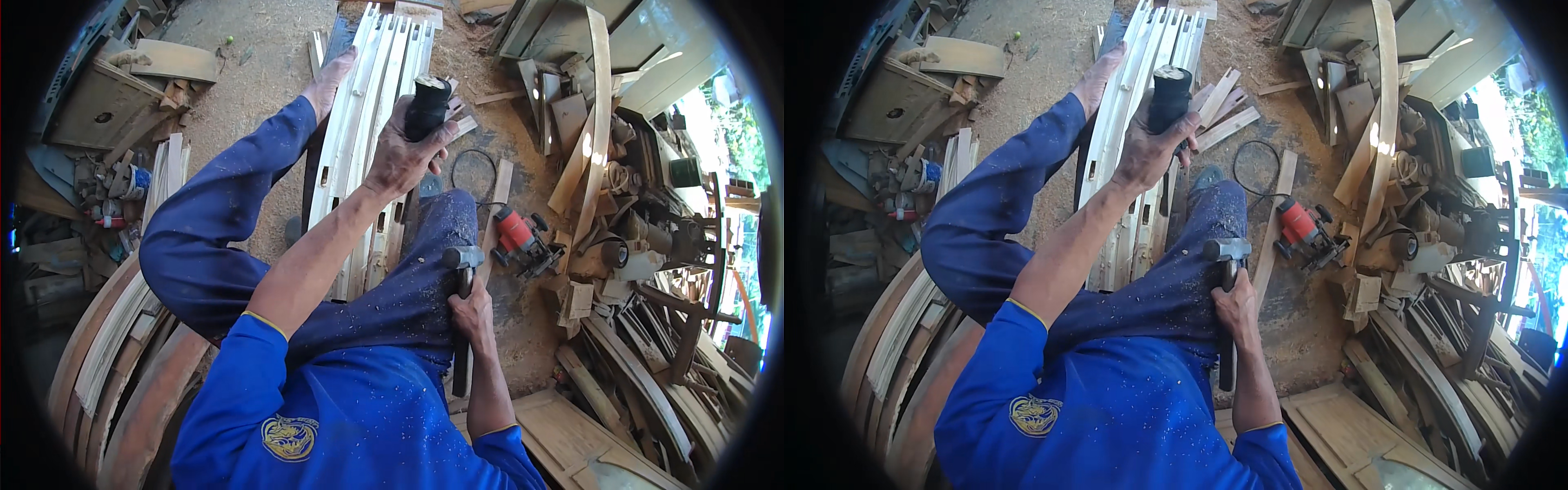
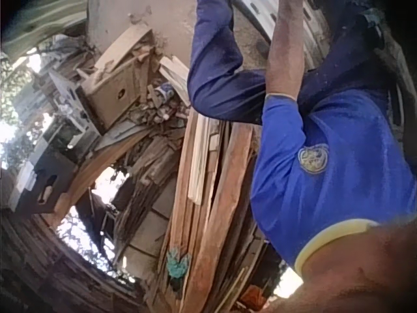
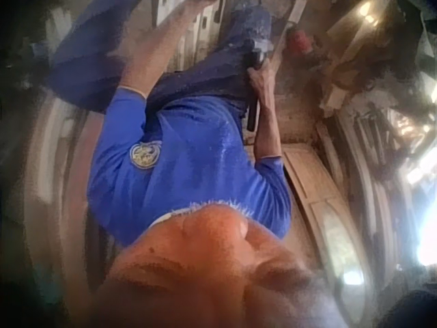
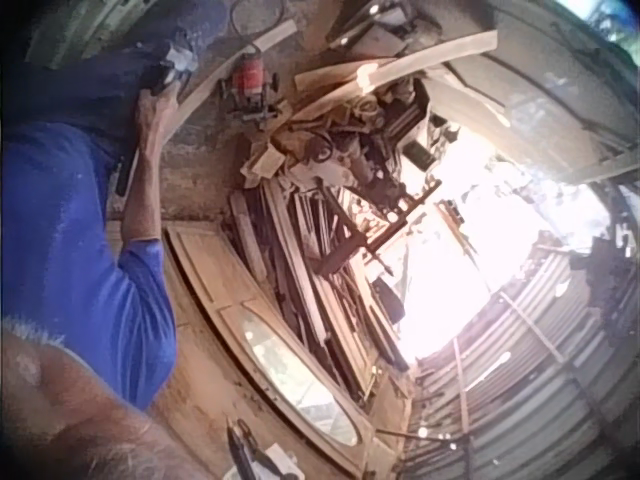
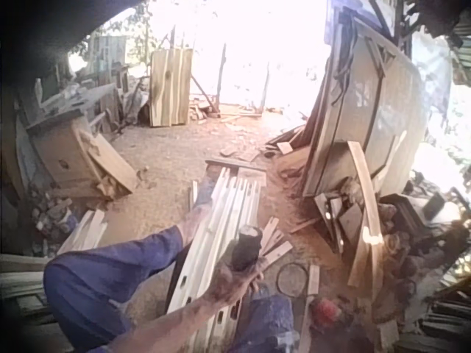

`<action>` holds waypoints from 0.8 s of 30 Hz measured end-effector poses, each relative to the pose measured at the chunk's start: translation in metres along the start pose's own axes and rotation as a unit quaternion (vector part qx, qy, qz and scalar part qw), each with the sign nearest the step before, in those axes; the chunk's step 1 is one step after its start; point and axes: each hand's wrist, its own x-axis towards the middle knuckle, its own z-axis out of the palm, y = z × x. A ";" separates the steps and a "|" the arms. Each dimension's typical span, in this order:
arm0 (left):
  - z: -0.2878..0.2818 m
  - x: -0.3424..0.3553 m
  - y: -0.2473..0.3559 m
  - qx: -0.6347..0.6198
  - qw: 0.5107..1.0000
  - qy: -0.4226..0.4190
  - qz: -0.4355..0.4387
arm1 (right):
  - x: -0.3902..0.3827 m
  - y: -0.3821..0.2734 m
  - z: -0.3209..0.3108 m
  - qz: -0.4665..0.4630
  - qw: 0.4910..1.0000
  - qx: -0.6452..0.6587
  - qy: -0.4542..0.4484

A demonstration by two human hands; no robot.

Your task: The person uses a hammer and a chisel to carve out slots in several wooden boards while sitting on the floor of a workshop.

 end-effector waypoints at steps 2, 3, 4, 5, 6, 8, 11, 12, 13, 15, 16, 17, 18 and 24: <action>0.001 -0.002 -0.004 0.039 0.999 0.015 0.016 | 0.000 -0.001 0.001 -0.004 1.000 -0.003 0.004; -0.001 -0.001 -0.008 0.045 0.999 0.016 0.013 | 0.000 -0.002 0.001 -0.001 1.000 -0.002 0.003; -0.003 -0.001 -0.010 0.052 0.998 0.017 0.009 | 0.000 -0.002 0.001 0.002 1.000 -0.002 0.001; -0.005 0.000 -0.013 0.058 0.998 0.018 0.006 | 0.000 -0.003 0.001 0.005 1.000 -0.002 -0.001; -0.005 0.001 -0.016 0.060 0.998 0.021 0.008 | 0.000 -0.002 0.001 0.005 1.000 -0.005 0.001; -0.007 0.001 -0.021 0.064 0.998 0.028 0.012 | 0.001 -0.001 0.002 0.005 1.000 -0.011 0.004; -0.008 0.002 -0.027 0.046 0.999 0.008 0.024 | 0.002 0.000 0.002 0.021 1.000 -0.003 -0.007; -0.008 0.002 -0.028 0.041 0.999 0.002 0.020 | 0.002 -0.001 0.002 0.017 1.000 -0.009 -0.005; -0.009 0.001 -0.028 0.036 0.999 -0.003 0.016 | 0.001 -0.002 0.001 0.012 1.000 -0.014 -0.002; -0.010 0.000 -0.027 0.035 0.999 -0.011 0.008 | 0.002 -0.002 0.001 0.010 1.000 -0.018 -0.001; -0.010 0.000 -0.026 0.039 0.999 -0.013 0.003 | 0.002 -0.002 0.001 0.013 1.000 -0.017 -0.002; -0.010 -0.001 -0.026 0.042 0.999 -0.015 -0.001 | 0.002 -0.001 0.001 0.016 1.000 -0.015 -0.003; -0.010 -0.001 -0.026 0.041 0.999 -0.013 0.001 | 0.003 -0.001 0.001 0.016 1.000 -0.015 -0.005; -0.008 0.000 -0.029 0.029 0.999 -0.003 0.019 | 0.003 0.002 0.004 0.008 1.000 -0.019 0.002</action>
